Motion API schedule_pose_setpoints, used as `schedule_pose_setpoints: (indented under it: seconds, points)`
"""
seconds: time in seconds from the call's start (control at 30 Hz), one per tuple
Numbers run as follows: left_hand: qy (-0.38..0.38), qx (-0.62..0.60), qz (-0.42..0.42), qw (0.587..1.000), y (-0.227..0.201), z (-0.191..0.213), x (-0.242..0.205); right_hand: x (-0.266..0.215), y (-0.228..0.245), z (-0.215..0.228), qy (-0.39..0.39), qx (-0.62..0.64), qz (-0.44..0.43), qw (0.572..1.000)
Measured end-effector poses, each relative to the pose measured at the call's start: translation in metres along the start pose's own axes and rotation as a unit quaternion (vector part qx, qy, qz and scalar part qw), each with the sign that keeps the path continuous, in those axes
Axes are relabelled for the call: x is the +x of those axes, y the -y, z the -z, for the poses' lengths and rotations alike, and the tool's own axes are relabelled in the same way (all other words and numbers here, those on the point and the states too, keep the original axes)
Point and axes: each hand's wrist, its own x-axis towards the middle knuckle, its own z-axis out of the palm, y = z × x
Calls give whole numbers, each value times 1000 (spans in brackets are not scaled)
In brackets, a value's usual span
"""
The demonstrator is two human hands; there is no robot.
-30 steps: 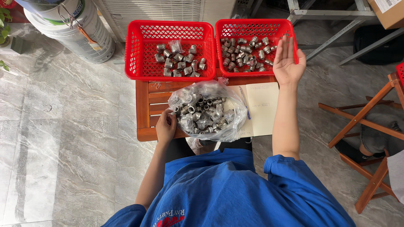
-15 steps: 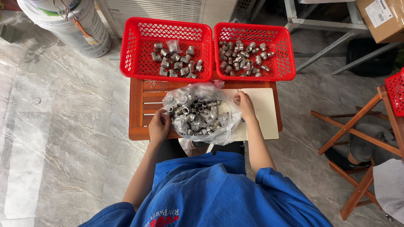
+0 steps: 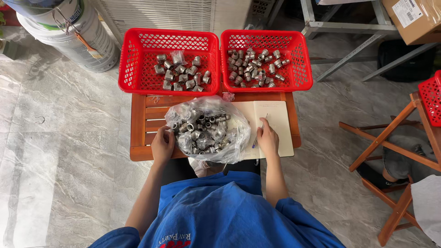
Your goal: The person repeatedly picks small metal pipe fittings from a plastic bag, inspects them by turning them over in their hands, and places them into one of two red baskets. They occasionally write on a notebook with a pen while continuing to sort the fittings.
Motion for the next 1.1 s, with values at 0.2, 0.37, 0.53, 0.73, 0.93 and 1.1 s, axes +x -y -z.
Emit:
schedule_pose_setpoints:
  seconds: [0.2,0.37,0.53,0.73,0.93,1.1]
  points:
    - [-15,31,-3,999,3,-6,-1,-21,-36,13,-61,136,127,981]
    - [-25,54,-11,998,0,-9,-3,5,-55,46,-275,62,245,928]
    - [-41,72,-23,996,2,-14,-2,29,-60,72,-437,168,271,841]
    - [-55,114,-34,991,3,-17,-5,47,-73,52,-351,411,212,814]
    - [-75,113,-70,988,5,-19,-5,81,-73,56,-331,511,133,782]
    - [-85,113,-85,986,3,-20,-6,117,-107,2,-308,552,116,766]
